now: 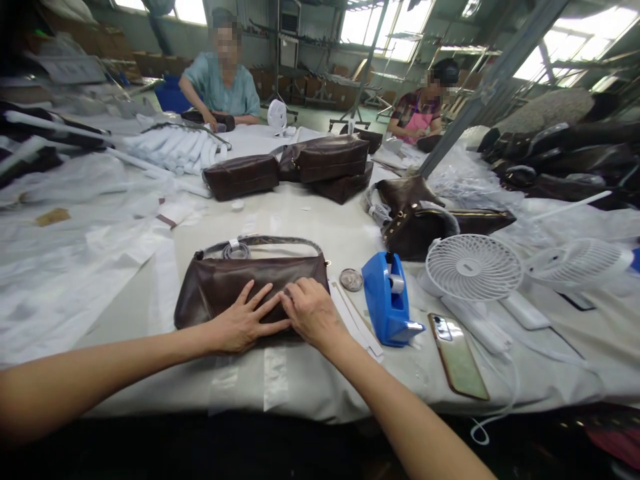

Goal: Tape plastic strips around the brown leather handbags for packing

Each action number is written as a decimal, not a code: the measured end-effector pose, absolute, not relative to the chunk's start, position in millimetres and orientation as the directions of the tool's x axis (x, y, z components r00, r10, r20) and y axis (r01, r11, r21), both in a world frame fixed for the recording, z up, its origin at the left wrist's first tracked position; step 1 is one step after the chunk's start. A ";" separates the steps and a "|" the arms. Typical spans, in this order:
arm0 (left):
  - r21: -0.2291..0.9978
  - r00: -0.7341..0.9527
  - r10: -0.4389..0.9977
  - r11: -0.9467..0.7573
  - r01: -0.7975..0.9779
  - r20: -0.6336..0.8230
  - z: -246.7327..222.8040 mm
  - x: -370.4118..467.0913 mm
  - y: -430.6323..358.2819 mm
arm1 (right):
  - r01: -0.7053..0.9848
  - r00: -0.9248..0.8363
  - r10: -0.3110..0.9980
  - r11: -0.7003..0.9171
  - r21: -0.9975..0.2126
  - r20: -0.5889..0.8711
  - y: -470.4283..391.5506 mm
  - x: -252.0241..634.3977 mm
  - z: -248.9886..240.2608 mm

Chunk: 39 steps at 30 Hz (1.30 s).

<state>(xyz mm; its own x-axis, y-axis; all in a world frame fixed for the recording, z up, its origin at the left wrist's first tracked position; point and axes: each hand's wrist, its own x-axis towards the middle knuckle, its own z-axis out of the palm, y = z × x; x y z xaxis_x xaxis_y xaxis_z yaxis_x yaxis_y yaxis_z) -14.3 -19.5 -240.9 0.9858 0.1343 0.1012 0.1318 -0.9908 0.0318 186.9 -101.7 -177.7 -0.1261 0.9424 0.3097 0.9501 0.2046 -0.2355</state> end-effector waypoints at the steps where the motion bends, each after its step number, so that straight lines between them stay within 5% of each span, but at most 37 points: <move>1: 0.031 0.985 0.132 -0.991 0.129 0.110 -240.9 -14.0 -19.7 | 0.946 -0.248 0.928 0.294 -0.139 0.279 -93.4 191.7 -180.6; 3: 0.040 0.983 0.127 -0.992 0.123 0.130 -240.8 -13.2 -19.7 | 0.907 -0.406 0.891 0.419 -0.029 0.203 -82.5 199.5 -191.5; 6: 0.068 0.982 0.112 -0.992 0.102 0.149 -240.4 -12.6 -18.5 | 0.883 -0.453 0.869 0.468 -0.037 0.202 -78.9 208.4 -210.3; 12: 0.144 0.981 0.083 -0.988 0.058 0.177 -234.1 -12.5 -14.8 | 0.873 -0.377 0.879 0.442 -0.204 0.292 -83.4 217.4 -223.0; 25: 0.001 0.953 -0.002 -1.000 -0.002 0.302 -222.4 10.8 0.5 | 0.855 -0.297 0.867 0.428 -0.293 0.400 -84.8 222.5 -230.2; 32: 0.082 0.948 0.028 -0.997 0.002 0.318 -232.6 5.3 1.9 | 0.831 -0.241 0.874 0.411 -0.374 0.423 -83.0 221.7 -229.3; 39: 0.083 0.949 0.037 -0.996 0.012 0.312 -235.5 0.7 -1.1 | 0.809 0.035 0.885 0.248 -0.533 0.465 -84.7 217.2 -226.3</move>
